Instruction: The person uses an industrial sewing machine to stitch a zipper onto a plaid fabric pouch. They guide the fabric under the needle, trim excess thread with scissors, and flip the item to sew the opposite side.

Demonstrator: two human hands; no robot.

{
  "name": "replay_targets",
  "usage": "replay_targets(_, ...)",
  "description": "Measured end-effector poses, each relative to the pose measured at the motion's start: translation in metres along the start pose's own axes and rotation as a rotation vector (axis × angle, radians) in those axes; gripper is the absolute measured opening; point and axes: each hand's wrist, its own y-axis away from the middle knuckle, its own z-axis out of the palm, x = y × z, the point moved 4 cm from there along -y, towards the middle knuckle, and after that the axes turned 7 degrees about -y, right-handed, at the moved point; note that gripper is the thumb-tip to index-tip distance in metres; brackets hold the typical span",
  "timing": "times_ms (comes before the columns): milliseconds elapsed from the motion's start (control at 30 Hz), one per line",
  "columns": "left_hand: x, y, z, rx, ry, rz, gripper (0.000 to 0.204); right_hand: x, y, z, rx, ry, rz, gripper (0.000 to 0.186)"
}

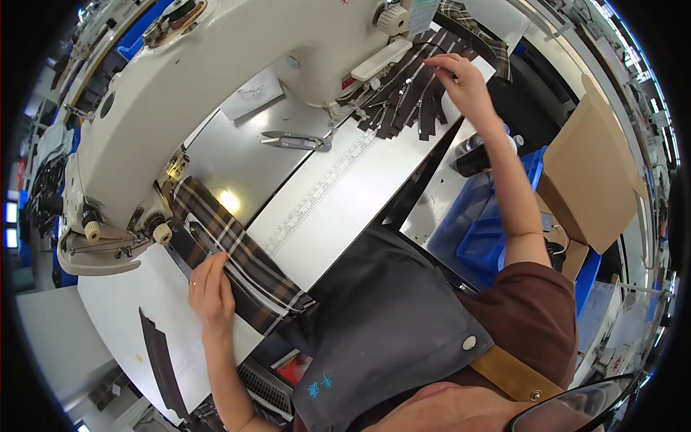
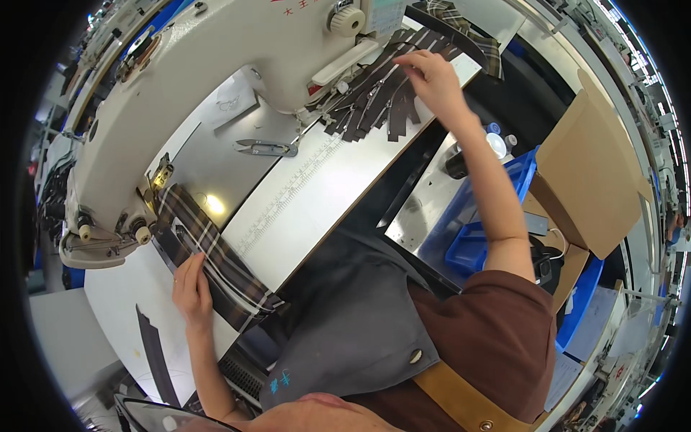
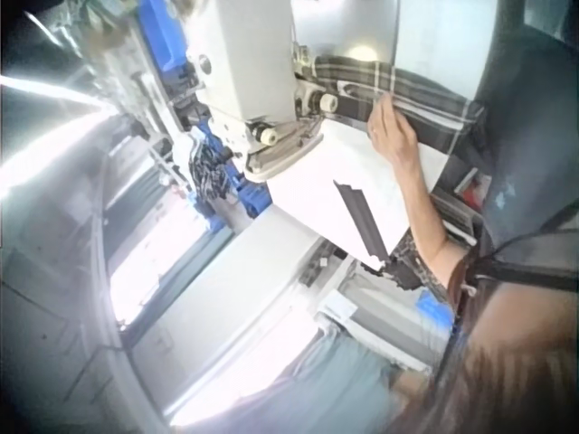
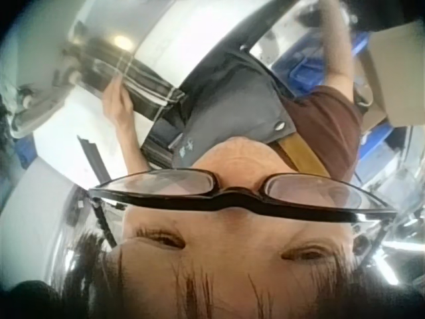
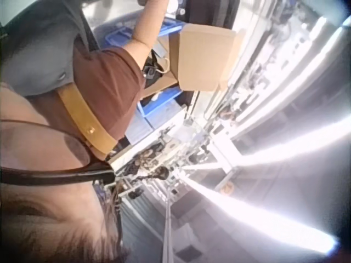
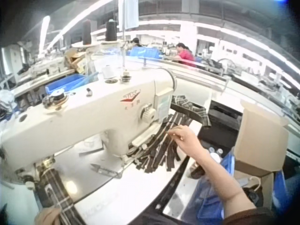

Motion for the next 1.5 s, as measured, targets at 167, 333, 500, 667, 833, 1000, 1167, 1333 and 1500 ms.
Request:
replay_targets(167,0.002,-0.004,0.001,0.005,-0.001,0.014,0.028,0.04,-0.013,0.003,-0.26,-0.15,-0.121,0.013)
replay_targets(333,0.001,-0.002,0.001,-0.006,0.002,-0.004,0.028,0.05,-0.026,-0.015,-0.228,-0.521,0.242,0.015)
replay_targets(500,0.003,-0.004,-0.001,0.031,-0.016,0.032,0.03,0.009,-0.009,-0.001,-0.408,0.115,-0.259,0.015)
replay_targets(667,0.003,-0.004,0.001,0.011,0.004,0.016,0.029,0.032,-0.014,-0.002,-0.44,-0.188,-0.137,0.019)
replay_targets(833,0.003,-0.004,-0.001,0.005,-0.015,0.008,0.027,0.03,-0.028,-0.042,-0.099,-0.597,0.113,0.024)
replay_targets(1000,0.053,-0.029,0.002,-0.108,1.03,-0.417,0.053,-0.144,0.029,-0.003,-0.306,-0.525,-0.4,0.028)
replay_targets(1167,0.093,-0.023,0.017,-0.836,1.47,-0.593,0.031,-0.236,0.081,0.065,-0.407,-0.634,-0.773,0.036)
replay_targets(1333,0.084,0.019,-0.004,-0.654,1.325,-0.859,0.018,-0.242,0.059,0.105,-0.349,-0.342,-0.8,0.043)
replay_targets(1500,0.096,0.07,-0.002,-0.583,0.871,-0.378,0.018,-0.229,0.01,0.134,-0.118,-0.376,-0.729,0.043)
